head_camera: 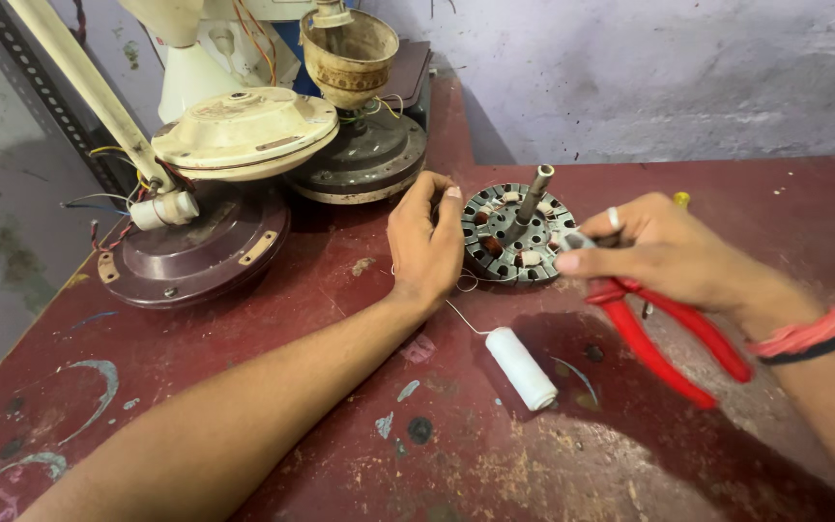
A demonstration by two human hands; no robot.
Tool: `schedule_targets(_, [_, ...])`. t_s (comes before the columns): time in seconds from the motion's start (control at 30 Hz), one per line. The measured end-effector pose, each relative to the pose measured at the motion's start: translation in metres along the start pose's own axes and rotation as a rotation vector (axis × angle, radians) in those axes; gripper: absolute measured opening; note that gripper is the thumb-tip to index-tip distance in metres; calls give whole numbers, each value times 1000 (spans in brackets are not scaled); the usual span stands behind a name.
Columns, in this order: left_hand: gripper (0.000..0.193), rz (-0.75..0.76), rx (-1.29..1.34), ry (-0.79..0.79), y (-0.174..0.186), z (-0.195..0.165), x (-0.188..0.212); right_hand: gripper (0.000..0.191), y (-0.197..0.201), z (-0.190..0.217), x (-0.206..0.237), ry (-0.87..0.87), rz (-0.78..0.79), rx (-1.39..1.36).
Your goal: The person works on a disassembled ceiling fan motor rotor, using a screwdriver to adjust components and pliers to cut a white thread. They tie the thread around the rotor's copper windings to secure them.
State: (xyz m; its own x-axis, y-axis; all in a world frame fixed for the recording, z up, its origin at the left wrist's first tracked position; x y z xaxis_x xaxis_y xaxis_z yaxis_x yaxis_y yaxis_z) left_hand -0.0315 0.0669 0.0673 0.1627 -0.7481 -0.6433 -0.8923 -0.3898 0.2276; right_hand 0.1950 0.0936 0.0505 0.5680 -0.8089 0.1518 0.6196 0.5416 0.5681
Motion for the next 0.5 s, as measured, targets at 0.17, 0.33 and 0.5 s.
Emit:
schedule_targets(0.17, [19,2,14,21,-1,5,-1,34,83,-53,16,-68,-194,-137])
schedule_targets(0.33, [20,-3,33,2,-1,6,-1,46,151,-129,42,-285,-377,-186])
schedule_targets(0.5, [21,6,64,43,-4,12,-2,52,167,-187,53,-563,-455,162])
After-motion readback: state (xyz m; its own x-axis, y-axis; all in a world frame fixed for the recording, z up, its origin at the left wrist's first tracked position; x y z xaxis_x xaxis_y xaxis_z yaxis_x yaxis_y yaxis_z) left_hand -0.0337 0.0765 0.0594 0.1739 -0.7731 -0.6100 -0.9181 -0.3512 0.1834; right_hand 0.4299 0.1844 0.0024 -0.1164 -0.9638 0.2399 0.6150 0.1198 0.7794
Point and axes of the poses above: each hand's wrist, its own x-axis away from the middle knuckle, its own y-axis out of the back of the hand, z = x × y, the point moved 10 cm from there along -x, towards the middle knuckle, and after that the axes turned 10 degrees about z, right-handed, at the moved point
